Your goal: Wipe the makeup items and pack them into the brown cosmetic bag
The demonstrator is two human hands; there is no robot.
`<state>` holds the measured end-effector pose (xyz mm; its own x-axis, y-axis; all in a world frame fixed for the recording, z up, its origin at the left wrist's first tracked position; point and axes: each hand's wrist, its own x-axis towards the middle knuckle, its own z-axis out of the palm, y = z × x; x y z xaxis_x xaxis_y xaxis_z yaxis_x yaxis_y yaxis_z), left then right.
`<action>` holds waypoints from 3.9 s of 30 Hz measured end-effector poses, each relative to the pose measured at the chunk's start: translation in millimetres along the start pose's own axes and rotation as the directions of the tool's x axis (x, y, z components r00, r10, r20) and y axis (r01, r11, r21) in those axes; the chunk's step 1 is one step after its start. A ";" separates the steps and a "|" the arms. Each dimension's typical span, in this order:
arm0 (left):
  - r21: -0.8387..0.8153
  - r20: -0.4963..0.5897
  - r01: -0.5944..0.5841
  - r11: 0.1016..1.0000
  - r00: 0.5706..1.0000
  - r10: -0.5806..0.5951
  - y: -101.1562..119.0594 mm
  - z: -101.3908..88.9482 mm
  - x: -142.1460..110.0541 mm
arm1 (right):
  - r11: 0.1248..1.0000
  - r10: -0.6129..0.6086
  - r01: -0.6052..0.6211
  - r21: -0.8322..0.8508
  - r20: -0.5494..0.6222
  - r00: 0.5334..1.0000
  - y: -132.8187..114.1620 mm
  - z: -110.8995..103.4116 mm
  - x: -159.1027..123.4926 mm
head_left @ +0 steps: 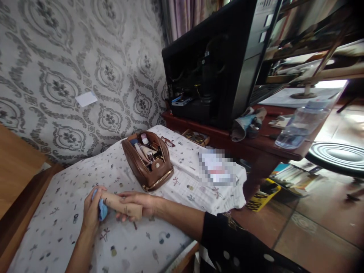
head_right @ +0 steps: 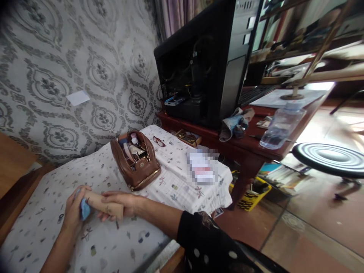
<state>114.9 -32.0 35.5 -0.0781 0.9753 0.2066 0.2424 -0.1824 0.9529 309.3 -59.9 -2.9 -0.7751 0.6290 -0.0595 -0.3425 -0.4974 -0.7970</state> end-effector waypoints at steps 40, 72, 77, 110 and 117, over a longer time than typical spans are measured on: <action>-0.196 -0.158 0.070 0.978 0.982 -0.102 18.3 5.0 2.0 | 0.967 -0.078 0.018 -0.255 -0.224 0.971 -1.2 13.3 -6.1; -0.286 0.236 0.257 0.923 0.953 -0.192 21.6 37.2 -28.2 | 0.952 -0.254 0.164 -0.259 -0.369 0.894 5.7 3.5 -1.8; -0.212 0.220 0.238 0.948 0.956 -0.191 24.4 27.5 -23.2 | 0.898 -0.282 0.096 -0.429 -0.394 0.875 5.5 1.5 -0.2; 0.598 0.551 -0.466 0.652 0.830 0.087 23.3 13.5 -21.4 | 0.767 -0.522 0.294 -0.571 -0.289 0.802 8.9 -14.1 2.3; 0.624 0.469 -0.406 0.668 0.878 0.095 20.3 11.9 -17.5 | 0.726 -0.529 0.308 -0.614 -0.214 0.821 9.0 -8.8 -1.5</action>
<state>132.8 -51.2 48.6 0.4077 0.8975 0.1681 0.7970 -0.4397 0.4140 312.1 -60.0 -15.3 -0.3421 0.9074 0.2443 -0.1613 0.1994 -0.9665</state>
